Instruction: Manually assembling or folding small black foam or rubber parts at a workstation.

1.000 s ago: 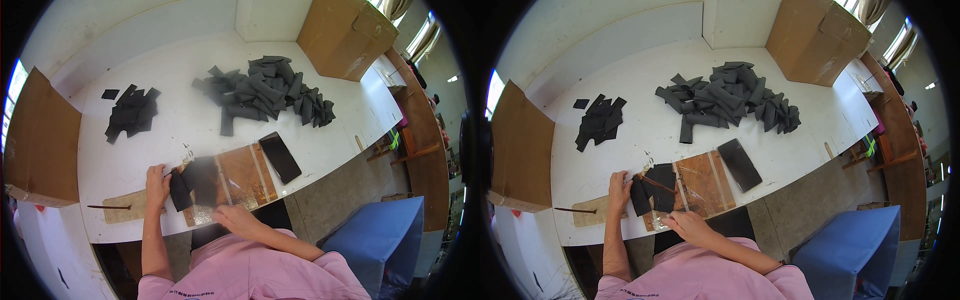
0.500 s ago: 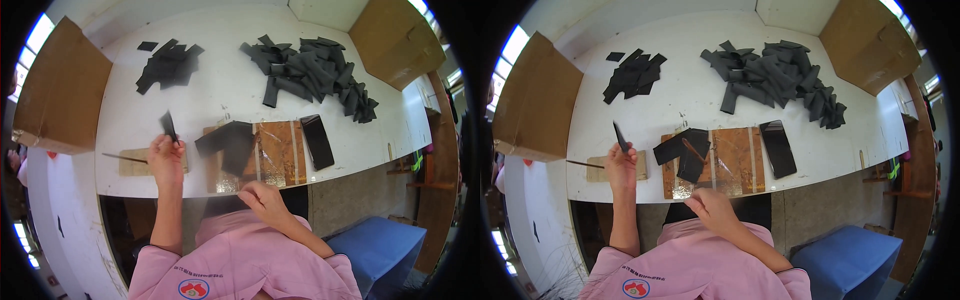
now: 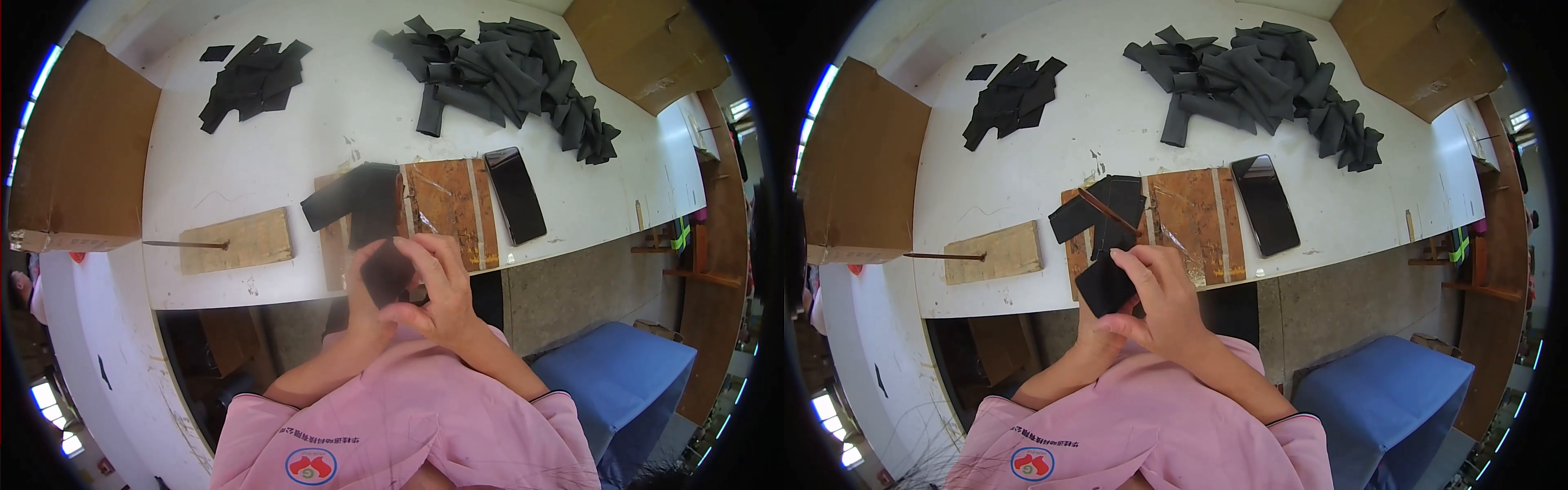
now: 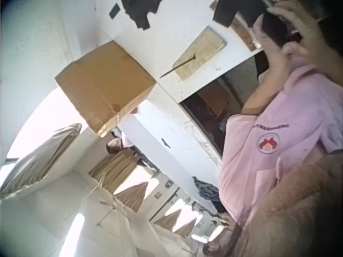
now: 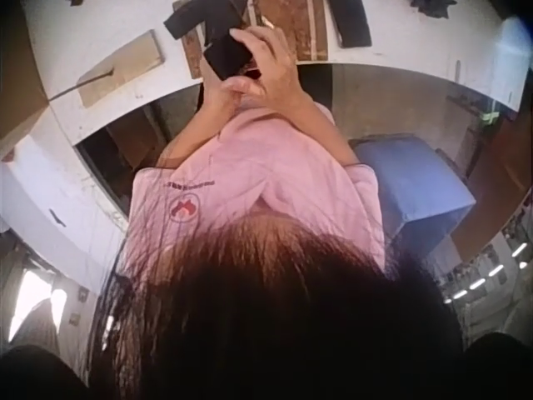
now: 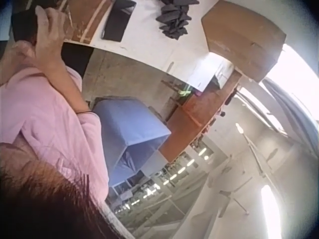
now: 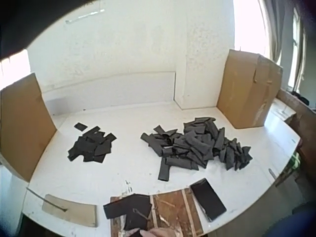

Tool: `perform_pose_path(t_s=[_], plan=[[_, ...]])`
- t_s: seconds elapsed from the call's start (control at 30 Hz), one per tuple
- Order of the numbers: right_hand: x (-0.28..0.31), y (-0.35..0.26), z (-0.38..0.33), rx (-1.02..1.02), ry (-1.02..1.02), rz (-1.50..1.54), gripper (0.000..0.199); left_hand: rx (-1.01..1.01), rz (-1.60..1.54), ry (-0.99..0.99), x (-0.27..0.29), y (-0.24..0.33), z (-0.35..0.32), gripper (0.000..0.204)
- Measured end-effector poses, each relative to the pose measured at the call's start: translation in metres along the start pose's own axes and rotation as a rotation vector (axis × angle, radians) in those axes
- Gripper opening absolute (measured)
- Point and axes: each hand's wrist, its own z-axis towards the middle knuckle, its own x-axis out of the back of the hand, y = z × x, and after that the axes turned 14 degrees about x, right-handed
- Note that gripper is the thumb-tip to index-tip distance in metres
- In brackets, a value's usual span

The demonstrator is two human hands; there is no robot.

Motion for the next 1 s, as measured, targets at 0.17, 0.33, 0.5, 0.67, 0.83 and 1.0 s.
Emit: perform_pose_path(t_s=[0.17,0.33,0.5,0.67,0.83,1.0], plan=[[0.001,0.006,-0.005,0.177,-0.113,-0.011,0.051,-0.085,0.214,-0.023,0.002,0.001,0.006,0.034],[0.006,0.013,-0.01,0.211,-0.143,-0.098,0.036,0.051,0.252,-0.04,0.0,0.009,0.018,0.03],[0.003,0.016,-0.012,0.15,-0.044,-0.111,0.033,0.139,0.363,-0.029,-0.001,0.012,0.022,0.033],[0.006,0.018,-0.013,0.041,0.138,-0.099,0.024,0.16,0.415,0.038,-0.012,0.015,0.016,0.041],[0.016,0.019,-0.012,0.033,0.213,-0.178,0.023,-0.018,0.403,0.178,-0.016,0.025,-0.004,0.028],[0.014,0.021,-0.015,0.011,0.226,-0.17,0.023,0.083,0.32,0.042,-0.023,0.039,-0.017,0.011]])
